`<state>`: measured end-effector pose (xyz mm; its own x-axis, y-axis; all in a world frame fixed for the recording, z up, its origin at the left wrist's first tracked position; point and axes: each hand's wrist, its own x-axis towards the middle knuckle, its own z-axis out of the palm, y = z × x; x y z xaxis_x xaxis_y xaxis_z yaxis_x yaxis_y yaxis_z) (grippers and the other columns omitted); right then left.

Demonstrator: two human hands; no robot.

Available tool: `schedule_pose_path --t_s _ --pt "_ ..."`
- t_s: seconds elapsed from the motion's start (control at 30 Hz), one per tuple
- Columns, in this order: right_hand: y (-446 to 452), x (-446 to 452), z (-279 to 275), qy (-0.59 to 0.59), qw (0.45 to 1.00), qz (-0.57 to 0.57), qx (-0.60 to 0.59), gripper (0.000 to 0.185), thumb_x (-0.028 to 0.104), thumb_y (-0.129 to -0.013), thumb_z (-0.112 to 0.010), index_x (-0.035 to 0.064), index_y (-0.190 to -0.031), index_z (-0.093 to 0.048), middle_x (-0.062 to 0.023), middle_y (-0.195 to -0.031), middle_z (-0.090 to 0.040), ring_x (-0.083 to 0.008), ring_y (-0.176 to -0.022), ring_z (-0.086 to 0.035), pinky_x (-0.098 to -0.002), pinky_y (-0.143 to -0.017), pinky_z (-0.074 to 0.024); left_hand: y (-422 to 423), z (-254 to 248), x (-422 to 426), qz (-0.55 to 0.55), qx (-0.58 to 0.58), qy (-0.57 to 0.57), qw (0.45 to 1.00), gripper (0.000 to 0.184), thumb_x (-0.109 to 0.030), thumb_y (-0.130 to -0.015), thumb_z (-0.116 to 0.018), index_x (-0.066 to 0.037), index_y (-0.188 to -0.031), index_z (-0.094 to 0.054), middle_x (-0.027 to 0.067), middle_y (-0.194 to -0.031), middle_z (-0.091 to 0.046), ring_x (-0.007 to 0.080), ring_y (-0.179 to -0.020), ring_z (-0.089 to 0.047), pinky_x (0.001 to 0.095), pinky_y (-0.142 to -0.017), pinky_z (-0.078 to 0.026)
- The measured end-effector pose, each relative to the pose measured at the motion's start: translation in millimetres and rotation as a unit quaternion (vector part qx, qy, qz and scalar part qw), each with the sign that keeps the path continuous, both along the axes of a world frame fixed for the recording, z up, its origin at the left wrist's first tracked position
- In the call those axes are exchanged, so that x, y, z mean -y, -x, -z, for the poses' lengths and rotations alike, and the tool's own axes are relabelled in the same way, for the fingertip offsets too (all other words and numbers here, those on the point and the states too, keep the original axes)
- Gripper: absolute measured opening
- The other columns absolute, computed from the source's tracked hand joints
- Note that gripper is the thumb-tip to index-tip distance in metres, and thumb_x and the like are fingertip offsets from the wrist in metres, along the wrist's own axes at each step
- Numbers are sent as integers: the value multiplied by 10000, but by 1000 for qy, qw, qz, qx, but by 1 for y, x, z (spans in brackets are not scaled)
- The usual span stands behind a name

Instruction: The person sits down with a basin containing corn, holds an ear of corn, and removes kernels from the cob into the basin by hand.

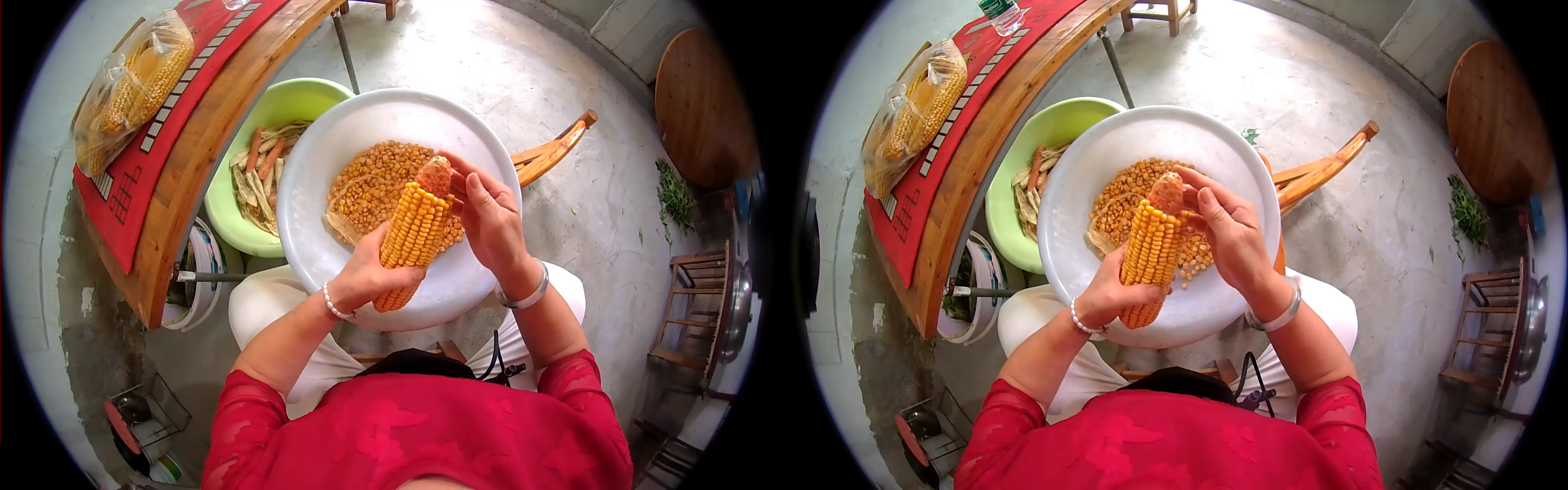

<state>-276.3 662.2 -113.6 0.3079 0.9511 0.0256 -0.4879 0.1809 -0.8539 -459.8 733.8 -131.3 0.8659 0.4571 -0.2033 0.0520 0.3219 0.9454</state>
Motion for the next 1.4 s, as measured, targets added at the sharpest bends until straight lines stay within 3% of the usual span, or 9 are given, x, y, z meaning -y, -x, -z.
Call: schedule_pose_path --t_s 0.23,0.33,0.53,0.93,1.03,1.13,1.23,1.4 --pt "-4 2 2 -19 999 -27 -6 427 149 -956 -519 -7 -1347 -448 -103 -1227 -575 -139 -1098 -545 -268 -920 -440 2 -2 -2 22 31 65 997 604 -181 -712 -733 14 -1211 -455 115 -1000 -620 203 -873 -632 339 -798 -527" --pt "-6 2 5 -61 995 -71 27 506 145 -941 -527 -49 -1379 -363 -212 -1303 -510 -265 -1214 -506 -377 -1032 -393 5 -4 -5 63 27 70 995 598 -152 -708 -726 19 -1216 -462 121 -1016 -622 204 -891 -633 346 -813 -529" --pt "-4 3 10 -81 993 -72 50 500 146 -953 -513 -53 -1383 -353 -221 -1301 -510 -282 -1225 -498 -389 -1044 -381 6 -3 -5 75 33 88 993 626 -112 -693 -726 19 -1243 -456 119 -1041 -623 206 -931 -631 359 -854 -526" --pt "1 4 7 -54 989 -14 135 391 141 -1007 -385 -100 -1315 -414 -232 -1181 -579 -258 -1111 -582 -356 -960 -480 4 -3 -1 63 15 0 998 599 -113 -673 -745 9 -1202 -492 93 -988 -637 176 -891 -632 307 -812 -507" --pt "2 3 6 -44 990 -5 133 395 148 -1008 -385 -101 -1314 -412 -240 -1177 -580 -269 -1115 -579 -365 -964 -478 3 -4 -2 63 13 -5 998 600 -112 -671 -744 11 -1202 -492 93 -988 -637 176 -893 -632 310 -818 -508" --pt "6 2 8 -52 997 -3 50 412 167 -1009 -387 -102 -1321 -404 -237 -1196 -571 -279 -1133 -567 -379 -979 -465 3 -7 -3 56 11 12 998 613 -107 -670 -741 13 -1212 -482 97 -1002 -632 184 -901 -633 318 -825 -511" --pt "8 2 4 -51 998 -7 -27 379 169 -1000 -440 -44 -1312 -467 -116 -1188 -594 -163 -1085 -571 -276 -907 -472 4 -5 -3 47 22 19 998 628 -102 -669 -735 17 -1225 -468 107 -1021 -625 199 -906 -636 334 -834 -515" --pt "3 3 9 -47 999 -10 -3 412 207 -992 -464 -35 -1325 -459 -118 -1223 -581 -152 -1102 -561 -260 -894 -464 6 -3 -5 48 21 43 998 642 -126 -670 -729 20 -1233 -455 120 -1025 -620 218 -904 -640 355 -833 -522"
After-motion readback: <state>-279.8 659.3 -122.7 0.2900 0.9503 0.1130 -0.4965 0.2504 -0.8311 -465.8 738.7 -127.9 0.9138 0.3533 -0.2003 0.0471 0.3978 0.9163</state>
